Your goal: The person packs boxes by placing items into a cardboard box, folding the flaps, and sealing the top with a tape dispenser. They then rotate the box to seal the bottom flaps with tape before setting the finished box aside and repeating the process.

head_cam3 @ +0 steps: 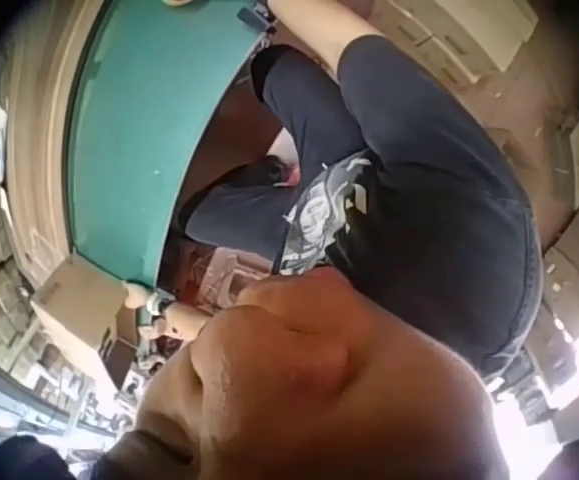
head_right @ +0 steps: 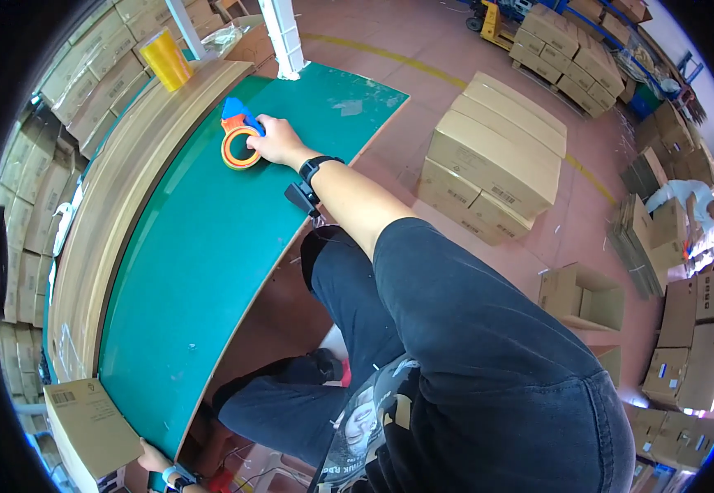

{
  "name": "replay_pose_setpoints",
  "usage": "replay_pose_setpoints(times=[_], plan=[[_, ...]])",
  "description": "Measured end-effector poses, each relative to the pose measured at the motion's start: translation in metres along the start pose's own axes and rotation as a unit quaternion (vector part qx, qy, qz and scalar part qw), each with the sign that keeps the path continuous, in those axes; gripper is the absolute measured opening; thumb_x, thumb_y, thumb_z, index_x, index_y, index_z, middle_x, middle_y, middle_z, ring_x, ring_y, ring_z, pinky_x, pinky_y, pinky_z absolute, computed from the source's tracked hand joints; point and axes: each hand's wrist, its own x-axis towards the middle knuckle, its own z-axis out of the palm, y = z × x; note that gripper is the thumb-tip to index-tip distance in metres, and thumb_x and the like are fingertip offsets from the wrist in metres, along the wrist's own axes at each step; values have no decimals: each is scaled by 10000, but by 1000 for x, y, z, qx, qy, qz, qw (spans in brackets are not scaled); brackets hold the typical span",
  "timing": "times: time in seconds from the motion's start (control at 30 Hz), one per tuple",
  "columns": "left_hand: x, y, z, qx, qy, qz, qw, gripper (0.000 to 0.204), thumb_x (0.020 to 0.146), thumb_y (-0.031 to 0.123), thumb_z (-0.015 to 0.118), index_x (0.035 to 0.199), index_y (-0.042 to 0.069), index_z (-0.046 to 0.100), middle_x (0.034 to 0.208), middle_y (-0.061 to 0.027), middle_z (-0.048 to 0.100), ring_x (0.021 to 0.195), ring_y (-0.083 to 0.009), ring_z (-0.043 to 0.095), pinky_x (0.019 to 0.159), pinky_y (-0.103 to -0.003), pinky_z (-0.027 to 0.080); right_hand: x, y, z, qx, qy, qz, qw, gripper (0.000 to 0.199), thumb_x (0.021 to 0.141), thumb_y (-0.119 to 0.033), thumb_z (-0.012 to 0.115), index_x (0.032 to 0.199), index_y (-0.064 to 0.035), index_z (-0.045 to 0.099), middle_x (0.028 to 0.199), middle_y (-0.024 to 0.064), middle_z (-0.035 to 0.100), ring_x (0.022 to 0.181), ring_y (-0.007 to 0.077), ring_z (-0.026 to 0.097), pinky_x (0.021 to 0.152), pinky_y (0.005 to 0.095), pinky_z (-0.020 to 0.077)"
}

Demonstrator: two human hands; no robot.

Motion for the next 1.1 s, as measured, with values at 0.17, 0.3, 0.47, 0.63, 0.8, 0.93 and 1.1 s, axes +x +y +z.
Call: replay_pose_setpoints(times=[0.17, 0.3, 0.47, 0.63, 0.8, 0.93, 1.1], plan=[[13, -42, 0, -18, -29, 44, 998, 421, 906, 376, 659, 894, -38, 737, 809, -185, 730, 667, -260, 673, 624, -462, 519, 1, 8, 16, 18, -10, 17, 1000, 381, 764, -275, 743, 1063, -56, 654, 994, 118, 696, 918, 259, 666, 814, 400, 525], [-10, -19, -3, 11, 101, 71, 992, 446, 809, 393, 753, 757, -48, 709, 738, -216, 699, 627, -333, 662, 607, -493, 510, 4, 10, 20, 77, -39, 12, 996, 350, 804, -243, 710, 1092, -49, 666, 1021, 90, 696, 940, 220, 655, 831, 376, 516], [-25, 29, 14, -57, 153, 36, 986, 371, 748, 330, 762, 753, -33, 683, 737, -259, 656, 709, -441, 657, 660, -498, 516, 41, 68, -12, 48, -63, -25, 997, 384, 825, -217, 688, 1134, 7, 650, 1041, 74, 678, 942, 177, 616, 875, 329, 472], [-35, 27, -9, -8, 153, -44, 987, 391, 731, 317, 780, 809, -57, 698, 827, -266, 683, 817, -427, 677, 762, -467, 545, 45, 77, 15, 87, -79, -45, 992, 336, 882, -175, 631, 1160, 13, 629, 1041, 66, 675, 918, 150, 614, 845, 304, 474], [-33, 36, -11, -51, 138, -61, 987, 417, 733, 324, 786, 829, -71, 697, 850, -278, 683, 829, -427, 678, 779, -455, 543, 61, 95, 4, 96, -89, -32, 991, 308, 917, -175, 590, 1163, 9, 626, 999, 56, 682, 890, 136, 628, 815, 291, 476], [-33, 38, -11, -55, 133, -65, 988, 449, 745, 334, 794, 845, -92, 691, 849, -291, 679, 833, -422, 682, 790, -446, 541, 64, 103, 6, 85, -93, -10, 992, 298, 938, -177, 564, 1166, 6, 623, 972, 51, 687, 874, 135, 638, 799, 284, 478], [-30, 30, -9, -67, 122, -64, 988, 428, 756, 328, 785, 823, -83, 687, 859, -293, 674, 846, -437, 667, 794, -463, 528, 70, 109, 6, 84, -85, -30, 992, 306, 952, -184, 557, 1189, 1, 616, 981, 51, 689, 878, 131, 643, 776, 276, 482]])
